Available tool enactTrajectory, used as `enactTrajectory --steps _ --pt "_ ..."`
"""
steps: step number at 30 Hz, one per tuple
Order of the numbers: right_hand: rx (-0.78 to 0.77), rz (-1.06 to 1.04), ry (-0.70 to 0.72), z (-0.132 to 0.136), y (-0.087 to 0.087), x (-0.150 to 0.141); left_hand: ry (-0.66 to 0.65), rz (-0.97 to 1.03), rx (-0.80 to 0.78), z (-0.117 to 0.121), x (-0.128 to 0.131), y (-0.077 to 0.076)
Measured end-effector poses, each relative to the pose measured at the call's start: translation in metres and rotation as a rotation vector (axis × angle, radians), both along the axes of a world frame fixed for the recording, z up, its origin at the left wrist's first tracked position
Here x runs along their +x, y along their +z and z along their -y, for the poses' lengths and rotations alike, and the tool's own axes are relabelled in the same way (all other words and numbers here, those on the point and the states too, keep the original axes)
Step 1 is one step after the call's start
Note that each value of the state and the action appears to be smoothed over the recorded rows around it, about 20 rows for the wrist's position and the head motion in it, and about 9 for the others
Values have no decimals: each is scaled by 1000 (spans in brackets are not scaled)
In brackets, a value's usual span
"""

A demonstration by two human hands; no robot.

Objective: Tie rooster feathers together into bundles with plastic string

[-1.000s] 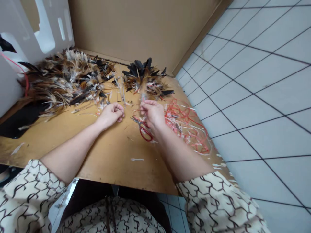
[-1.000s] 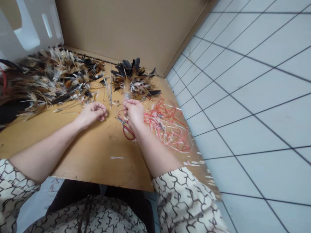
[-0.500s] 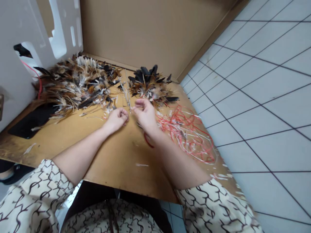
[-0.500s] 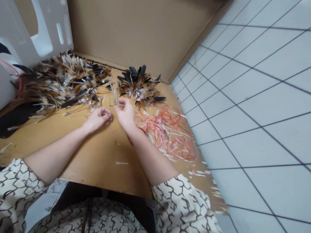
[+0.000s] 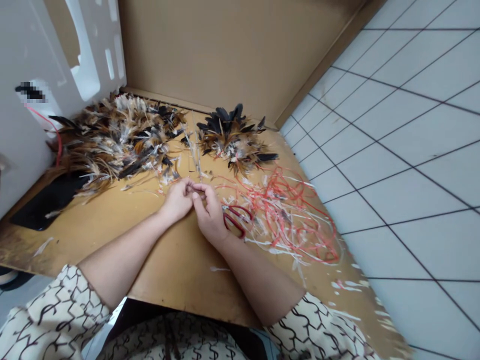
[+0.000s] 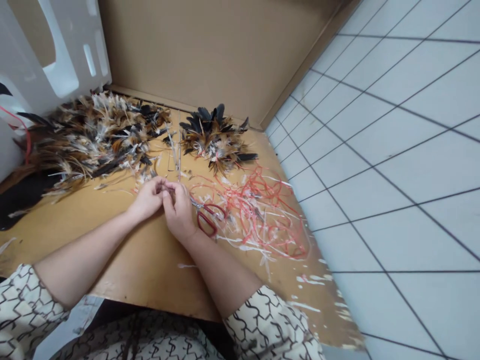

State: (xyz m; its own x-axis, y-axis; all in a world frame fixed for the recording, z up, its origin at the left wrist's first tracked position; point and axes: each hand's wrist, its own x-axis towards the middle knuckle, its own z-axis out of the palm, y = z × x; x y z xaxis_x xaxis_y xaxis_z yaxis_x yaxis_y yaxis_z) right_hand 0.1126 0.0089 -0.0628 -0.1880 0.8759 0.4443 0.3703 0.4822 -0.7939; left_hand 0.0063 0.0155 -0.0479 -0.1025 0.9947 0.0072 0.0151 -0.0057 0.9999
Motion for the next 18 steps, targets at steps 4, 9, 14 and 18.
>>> enactTrajectory --steps 4,9,14,18 --pt "40 30 7 0 -1 3 16 -74 26 0 3 -4" --pt "98 30 21 0 0 6 26 -126 20 1 6 -3" --pt "130 47 39 3 5 9 7 -170 21 3 7 0" --pt "125 51 38 4 8 9 1 -184 -4 3 9 1"
